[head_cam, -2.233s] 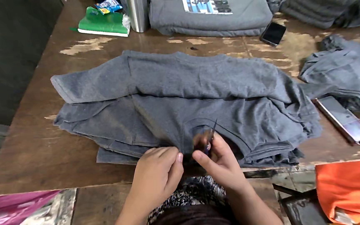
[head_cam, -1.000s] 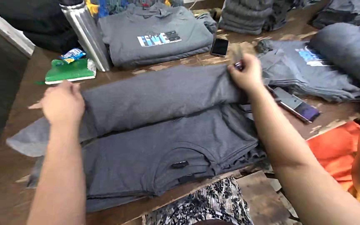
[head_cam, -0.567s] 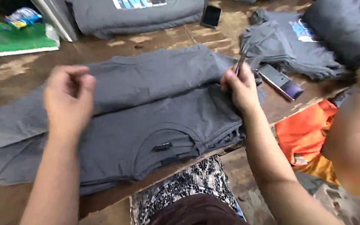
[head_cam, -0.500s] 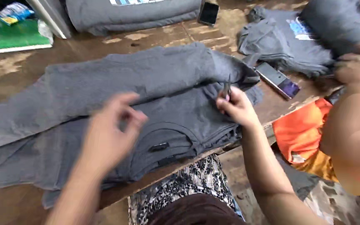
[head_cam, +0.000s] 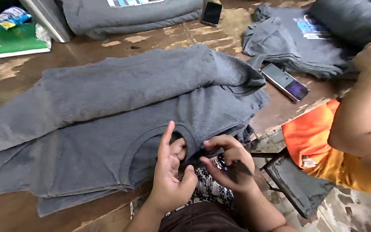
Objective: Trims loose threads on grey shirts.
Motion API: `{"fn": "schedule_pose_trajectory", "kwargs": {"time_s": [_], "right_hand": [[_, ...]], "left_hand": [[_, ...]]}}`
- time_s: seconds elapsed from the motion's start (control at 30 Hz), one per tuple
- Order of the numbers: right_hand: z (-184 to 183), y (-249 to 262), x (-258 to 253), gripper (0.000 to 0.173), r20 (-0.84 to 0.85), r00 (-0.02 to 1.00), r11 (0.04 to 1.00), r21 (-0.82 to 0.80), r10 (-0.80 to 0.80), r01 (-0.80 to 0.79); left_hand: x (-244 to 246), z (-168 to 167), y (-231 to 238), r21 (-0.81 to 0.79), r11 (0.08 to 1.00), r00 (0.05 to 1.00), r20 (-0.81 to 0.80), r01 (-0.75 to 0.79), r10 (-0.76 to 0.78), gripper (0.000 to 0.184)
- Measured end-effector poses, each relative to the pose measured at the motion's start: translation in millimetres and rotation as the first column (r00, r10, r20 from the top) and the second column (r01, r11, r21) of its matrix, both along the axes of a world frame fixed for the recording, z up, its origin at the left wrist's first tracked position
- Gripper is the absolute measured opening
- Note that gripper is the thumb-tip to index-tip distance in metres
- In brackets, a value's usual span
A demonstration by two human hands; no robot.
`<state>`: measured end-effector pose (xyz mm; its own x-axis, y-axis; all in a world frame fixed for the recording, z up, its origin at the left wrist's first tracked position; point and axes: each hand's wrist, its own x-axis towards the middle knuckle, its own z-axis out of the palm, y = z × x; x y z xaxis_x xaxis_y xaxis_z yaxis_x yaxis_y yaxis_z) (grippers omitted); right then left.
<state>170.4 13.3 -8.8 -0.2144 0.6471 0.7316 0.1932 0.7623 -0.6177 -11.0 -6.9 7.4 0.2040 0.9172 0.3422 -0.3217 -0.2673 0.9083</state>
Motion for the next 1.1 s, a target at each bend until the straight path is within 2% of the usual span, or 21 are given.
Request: {"fn": "schedule_pose_trajectory", "kwargs": {"time_s": [0.1,0.17,0.23,0.27,0.33,0.4,0.43,0.5,0.57,0.67,0.77,0.83,0.97,1.03,1.1], "right_hand": [[5,7,-6,0.025,0.091,0.992,0.984,0.164,-0.088,0.072],[8,7,-6,0.021,0.147,0.982,0.977,0.195,-0.12,0.09],[9,6,-5,0.017,0.18,0.977,0.979,0.188,-0.116,0.082],[10,5,-5,0.016,0.186,0.977,0.983,0.167,-0.105,0.073],[15,-1,-5,0.016,0.139,0.99,0.997,0.073,-0.024,0.014],[22,-10,-1,0.018,0.01,0.992,0.992,-0.022,0.128,-0.128],[24,-12,1,0.019,-0.025,0.983,0.981,-0.058,0.185,-0.186],[22,-12,7,0.016,-0.003,0.988,0.98,-0.129,0.155,-0.154],[10,-6,11,0.019,0.038,0.999,0.983,-0.185,0.016,-0.009],[-3,-5,3,0.028,-0.059,0.993,0.962,-0.261,-0.103,0.084],[-2,-9,-11,0.024,-0.167,0.981,0.962,-0.267,-0.098,0.051],[1,-11,-13,0.022,-0.18,0.984,0.977,-0.212,-0.019,-0.019],[11,-16,-6,0.022,-0.003,0.995,0.991,-0.093,0.101,-0.101],[7,-12,2,0.022,0.109,0.992,0.993,-0.11,0.063,-0.051],[-1,-6,15,0.034,0.232,0.972,0.988,-0.144,-0.026,0.06]], "left_hand": [[3,-1,-9,0.082,0.995,0.987,-0.144,-0.056,0.068,0.099],[5,-3,-14,0.141,0.986,0.966,-0.227,-0.093,0.123,0.1],[6,-4,-14,0.158,0.983,0.961,-0.241,-0.098,0.135,0.098],[7,-5,-13,0.167,0.979,0.957,-0.246,-0.115,0.154,0.092],[10,-7,-7,0.237,0.947,0.911,-0.298,-0.218,0.284,0.058],[10,-8,2,0.318,0.895,0.838,-0.352,-0.313,0.418,0.026],[11,-10,6,0.316,0.888,0.839,-0.331,-0.333,0.432,0.02],[11,-13,8,0.254,0.91,0.887,-0.249,-0.329,0.39,0.023],[9,-14,7,0.196,0.944,0.942,-0.159,-0.264,0.297,0.036],[7,-15,5,0.194,0.962,0.967,-0.126,-0.194,0.221,0.052],[9,-19,3,0.235,0.937,0.931,-0.197,-0.26,0.308,0.042],[12,-20,5,0.26,0.911,0.891,-0.243,-0.321,0.383,0.03],[17,-20,10,0.28,0.88,0.869,-0.211,-0.384,0.447,0.01],[17,-20,10,0.22,0.898,0.898,-0.144,-0.38,0.415,0.007],[14,-20,9,0.154,0.919,0.922,-0.082,-0.364,0.379,0.006]]}}
